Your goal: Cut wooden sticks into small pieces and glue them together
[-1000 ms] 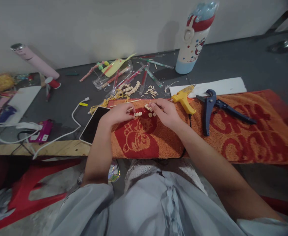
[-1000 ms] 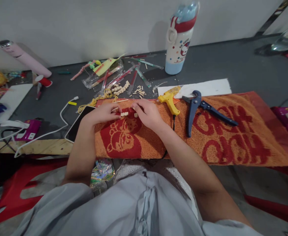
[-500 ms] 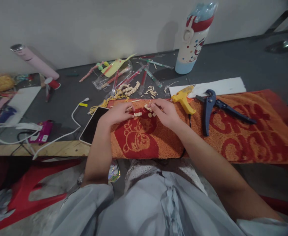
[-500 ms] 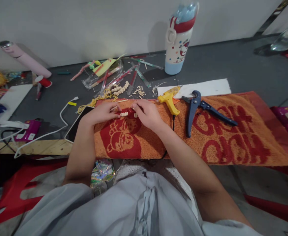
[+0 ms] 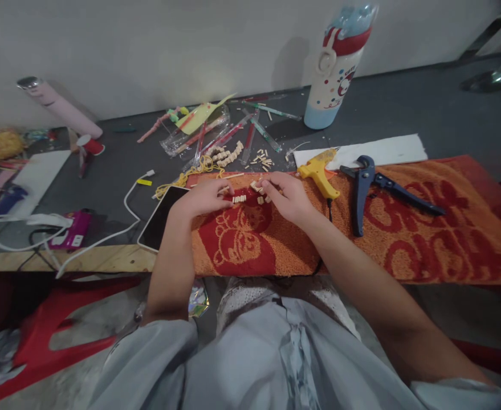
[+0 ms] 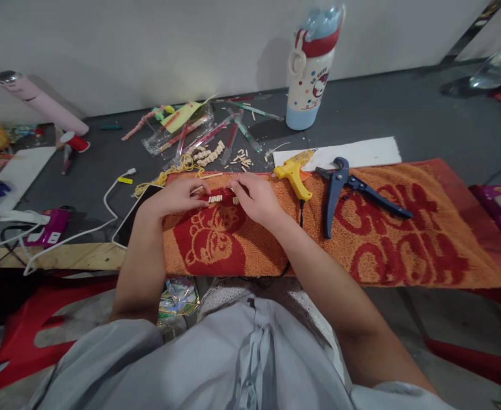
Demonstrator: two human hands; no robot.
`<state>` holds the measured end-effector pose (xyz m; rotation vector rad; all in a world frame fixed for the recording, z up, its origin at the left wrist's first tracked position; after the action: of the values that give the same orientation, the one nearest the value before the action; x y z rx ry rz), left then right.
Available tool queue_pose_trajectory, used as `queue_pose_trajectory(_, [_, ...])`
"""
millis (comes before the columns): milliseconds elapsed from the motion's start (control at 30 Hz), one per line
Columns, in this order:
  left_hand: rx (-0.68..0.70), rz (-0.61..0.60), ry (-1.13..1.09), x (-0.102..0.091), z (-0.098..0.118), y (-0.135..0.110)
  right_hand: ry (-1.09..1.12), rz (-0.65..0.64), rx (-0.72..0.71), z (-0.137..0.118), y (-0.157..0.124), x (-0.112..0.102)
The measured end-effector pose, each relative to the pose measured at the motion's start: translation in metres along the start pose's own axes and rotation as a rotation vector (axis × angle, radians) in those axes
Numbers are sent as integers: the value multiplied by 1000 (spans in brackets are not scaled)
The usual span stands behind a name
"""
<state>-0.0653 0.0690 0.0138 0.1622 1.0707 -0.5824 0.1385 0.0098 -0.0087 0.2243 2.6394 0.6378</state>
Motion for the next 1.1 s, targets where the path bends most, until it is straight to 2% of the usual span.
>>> queue_pose_trajectory(433, [-11, -6, -23, 1, -2, 0, 1, -49, 10, -1, -1, 2])
queue_pose_trajectory(1100, [7, -3, 77, 1, 0, 0, -46, -96, -4, -5, -1, 1])
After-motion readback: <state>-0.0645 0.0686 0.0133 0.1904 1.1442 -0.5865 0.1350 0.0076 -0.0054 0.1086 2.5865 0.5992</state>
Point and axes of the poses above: each hand's wrist, its own y-axis towards the middle knuckle, its own x-axis out of the palm, z = x × y, the point moved 3 cm from there along y, towards the middle knuckle, and after that the axes turned 10 degrees about z, right-handed, at the moved point
